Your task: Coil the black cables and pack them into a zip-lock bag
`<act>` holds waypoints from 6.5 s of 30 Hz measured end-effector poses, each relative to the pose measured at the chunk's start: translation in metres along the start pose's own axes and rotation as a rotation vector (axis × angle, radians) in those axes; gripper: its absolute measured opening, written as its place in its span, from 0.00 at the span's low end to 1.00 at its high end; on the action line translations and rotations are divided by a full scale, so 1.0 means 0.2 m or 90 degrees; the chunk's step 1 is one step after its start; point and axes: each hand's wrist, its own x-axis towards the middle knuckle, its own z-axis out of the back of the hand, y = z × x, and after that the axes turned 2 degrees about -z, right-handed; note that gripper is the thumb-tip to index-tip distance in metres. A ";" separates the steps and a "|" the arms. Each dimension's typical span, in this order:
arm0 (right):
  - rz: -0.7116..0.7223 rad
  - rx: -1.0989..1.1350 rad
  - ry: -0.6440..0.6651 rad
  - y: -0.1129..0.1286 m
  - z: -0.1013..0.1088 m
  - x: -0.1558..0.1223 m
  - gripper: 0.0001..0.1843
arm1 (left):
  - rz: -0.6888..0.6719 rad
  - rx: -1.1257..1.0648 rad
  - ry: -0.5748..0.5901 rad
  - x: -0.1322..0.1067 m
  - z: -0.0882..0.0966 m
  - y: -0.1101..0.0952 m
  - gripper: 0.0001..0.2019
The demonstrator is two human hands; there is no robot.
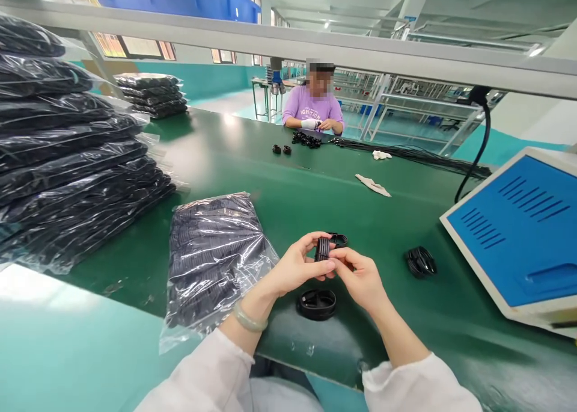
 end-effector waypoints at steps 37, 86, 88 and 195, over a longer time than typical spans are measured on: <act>-0.092 0.210 0.366 0.03 0.11 0.02 0.17 | 0.094 -0.265 0.256 -0.02 0.05 -0.02 0.30; 0.155 -0.044 0.010 -0.03 0.07 0.02 0.08 | 0.037 -0.166 0.107 -0.01 0.02 -0.01 0.32; 0.165 -0.053 0.013 -0.02 0.06 0.02 0.06 | 0.021 -0.159 0.125 -0.01 0.02 -0.01 0.31; 0.140 -0.099 0.075 0.02 0.10 0.01 0.09 | 0.053 -0.102 0.041 0.00 0.02 0.01 0.28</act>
